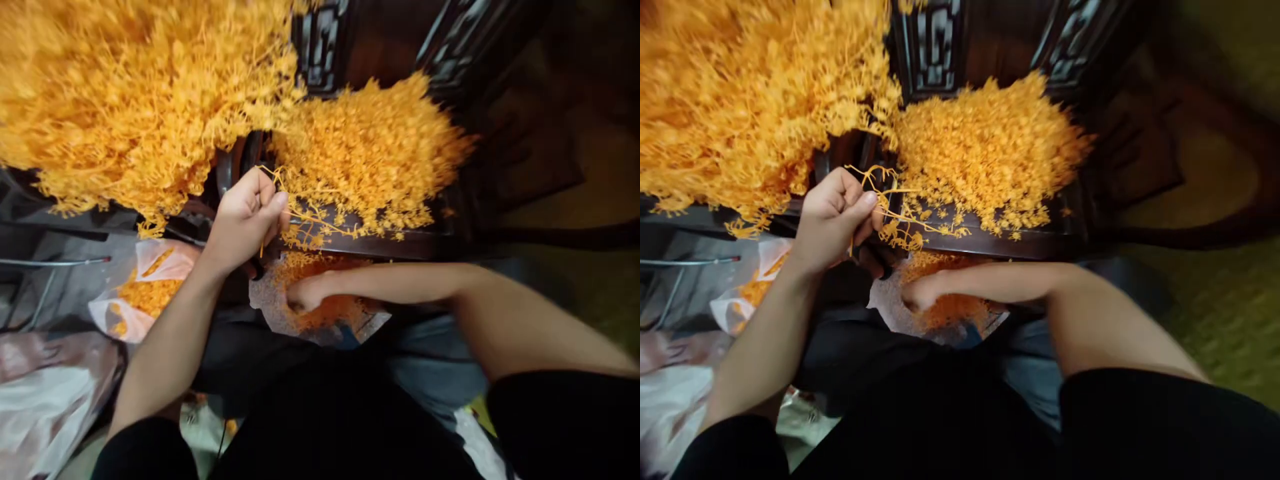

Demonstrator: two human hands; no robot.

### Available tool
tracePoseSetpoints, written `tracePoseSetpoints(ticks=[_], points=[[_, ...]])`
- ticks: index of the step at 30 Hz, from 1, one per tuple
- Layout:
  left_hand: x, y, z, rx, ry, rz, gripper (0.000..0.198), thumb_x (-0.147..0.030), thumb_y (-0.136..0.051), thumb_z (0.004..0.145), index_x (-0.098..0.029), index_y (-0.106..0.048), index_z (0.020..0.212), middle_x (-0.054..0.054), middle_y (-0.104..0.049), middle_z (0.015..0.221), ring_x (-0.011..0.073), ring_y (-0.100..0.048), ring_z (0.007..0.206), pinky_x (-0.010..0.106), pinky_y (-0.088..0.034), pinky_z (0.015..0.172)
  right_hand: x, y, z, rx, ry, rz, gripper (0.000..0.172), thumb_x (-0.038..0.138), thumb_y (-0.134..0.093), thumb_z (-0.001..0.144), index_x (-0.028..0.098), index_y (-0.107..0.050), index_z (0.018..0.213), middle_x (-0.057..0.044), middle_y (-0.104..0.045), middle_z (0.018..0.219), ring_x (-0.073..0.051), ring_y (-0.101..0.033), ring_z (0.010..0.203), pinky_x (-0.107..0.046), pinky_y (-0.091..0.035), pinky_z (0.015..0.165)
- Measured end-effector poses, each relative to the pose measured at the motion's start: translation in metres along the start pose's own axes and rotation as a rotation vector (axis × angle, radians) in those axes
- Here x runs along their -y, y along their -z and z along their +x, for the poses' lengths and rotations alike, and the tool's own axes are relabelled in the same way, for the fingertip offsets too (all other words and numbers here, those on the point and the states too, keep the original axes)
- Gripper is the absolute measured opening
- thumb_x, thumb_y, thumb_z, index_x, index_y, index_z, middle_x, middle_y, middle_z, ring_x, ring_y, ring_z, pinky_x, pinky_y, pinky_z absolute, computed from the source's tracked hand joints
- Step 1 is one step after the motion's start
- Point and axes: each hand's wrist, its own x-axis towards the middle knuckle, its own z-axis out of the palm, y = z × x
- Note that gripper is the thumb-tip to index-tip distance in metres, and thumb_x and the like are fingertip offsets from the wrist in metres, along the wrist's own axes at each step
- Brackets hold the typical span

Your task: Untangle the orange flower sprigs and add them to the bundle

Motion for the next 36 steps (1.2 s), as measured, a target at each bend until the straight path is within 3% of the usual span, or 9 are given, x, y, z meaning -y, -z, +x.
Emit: tracePoseSetpoints(ticks=[4, 8, 11, 17, 20, 23, 27, 30, 36], points=[[0.000, -0.010, 0.016, 0.001, -0.110, 0.008, 0.034, -0.030, -0.073, 0.090, -0.022, -0.042, 0.079, -0.003, -0.062, 0.062, 0.0039, -0.045, 0.037, 0.017, -0.029, 0.035, -0.009, 0.047, -0.133, -0.038, -0.254, -0.186, 0.020, 0.003, -0.064, 0.063, 0.013, -0.075, 0.077, 0.001, -0.065, 0.061, -0.014, -0.055, 0.055, -0.027, -0.038, 0.058], [-0.003, -0.018, 0.027, 0.043, -0.133, 0.025, 0.038, -0.035, -0.074, 0.090, -0.022, -0.040, 0.079, -0.001, -0.066, 0.065, 0.0034, -0.044, 0.035, 0.018, -0.028, 0.037, -0.007, 0.114, -0.236, -0.871, -0.526, -0.538, 0.046, 0.003, -0.060, 0.073, 0.014, -0.073, 0.116, -0.005, -0.071, 0.089, -0.018, -0.063, 0.079, -0.029, -0.044, 0.073], [-0.006, -0.031, 0.032, 0.101, -0.118, 0.004, 0.040, -0.036, -0.072, 0.091, -0.022, -0.037, 0.079, 0.000, -0.069, 0.066, 0.0037, -0.044, 0.035, 0.017, -0.027, 0.037, -0.004, 0.156, -0.268, -1.204, -0.693, -0.706, 0.035, 0.007, -0.061, 0.082, 0.009, -0.075, 0.114, -0.015, -0.066, 0.115, -0.023, -0.062, 0.103, -0.032, -0.044, 0.088], [-0.004, -0.058, 0.047, 0.201, -0.115, -0.112, 0.042, -0.036, -0.071, 0.093, -0.023, -0.032, 0.080, -0.001, -0.070, 0.066, 0.0040, -0.043, 0.035, 0.016, -0.029, 0.040, 0.008, 0.191, -0.283, -1.468, -0.800, -0.667, 0.031, 0.015, -0.075, 0.081, 0.004, -0.074, 0.109, -0.022, -0.061, 0.129, -0.031, -0.059, 0.114, -0.043, -0.048, 0.095], [0.002, -0.065, 0.055, 0.271, -0.082, -0.125, 0.043, -0.037, -0.072, 0.091, -0.023, -0.033, 0.081, -0.001, -0.069, 0.067, 0.0038, -0.043, 0.036, 0.016, -0.031, 0.040, 0.019, 0.183, -0.281, -1.597, -0.643, -0.488, 0.019, 0.017, -0.075, 0.082, 0.009, -0.075, 0.099, -0.014, -0.072, 0.103, -0.026, -0.066, 0.096, -0.043, -0.050, 0.091], [0.008, -0.070, 0.061, 0.330, -0.044, -0.116, 0.046, -0.038, -0.074, 0.089, -0.022, -0.033, 0.079, -0.002, -0.067, 0.067, 0.0049, -0.046, 0.039, 0.017, -0.031, 0.040, 0.033, 0.146, -0.269, -1.597, -0.163, -0.077, 0.024, 0.036, -0.073, 0.088, 0.013, -0.074, 0.092, -0.008, -0.072, 0.086, -0.019, -0.066, 0.080, -0.036, -0.053, 0.080], [0.014, -0.081, 0.067, 0.402, 0.022, -0.049, 0.048, -0.039, -0.076, 0.088, -0.022, -0.033, 0.078, -0.003, -0.061, 0.065, 0.0072, -0.053, 0.048, 0.017, -0.033, 0.043, 0.044, 0.082, -0.248, -1.213, 0.303, 0.269, 0.033, 0.047, -0.072, 0.087, 0.018, -0.074, 0.102, -0.004, -0.074, 0.092, -0.015, -0.067, 0.081, -0.030, -0.053, 0.075], [0.020, -0.096, 0.073, 0.414, 0.091, 0.050, 0.047, -0.041, -0.075, 0.088, -0.021, -0.034, 0.077, -0.005, -0.053, 0.065, 0.0075, -0.054, 0.053, 0.017, -0.034, 0.047, 0.036, 0.054, -0.242, -1.229, 0.287, 0.390, 0.033, 0.042, -0.080, 0.078, 0.016, -0.073, 0.097, -0.002, -0.072, 0.080, -0.013, -0.063, 0.070, -0.027, -0.049, 0.065], [0.025, -0.123, 0.086, 0.340, 0.167, 0.031, 0.050, -0.039, -0.078, 0.085, -0.021, -0.034, 0.074, -0.009, -0.035, 0.060, 0.0054, -0.048, 0.048, 0.017, -0.025, 0.045, 0.003, 0.055, -0.281, -1.626, 0.020, 0.370, 0.020, 0.035, -0.077, 0.081, 0.016, -0.071, 0.082, -0.005, -0.069, 0.070, -0.017, -0.064, 0.066, -0.033, -0.050, 0.066]])
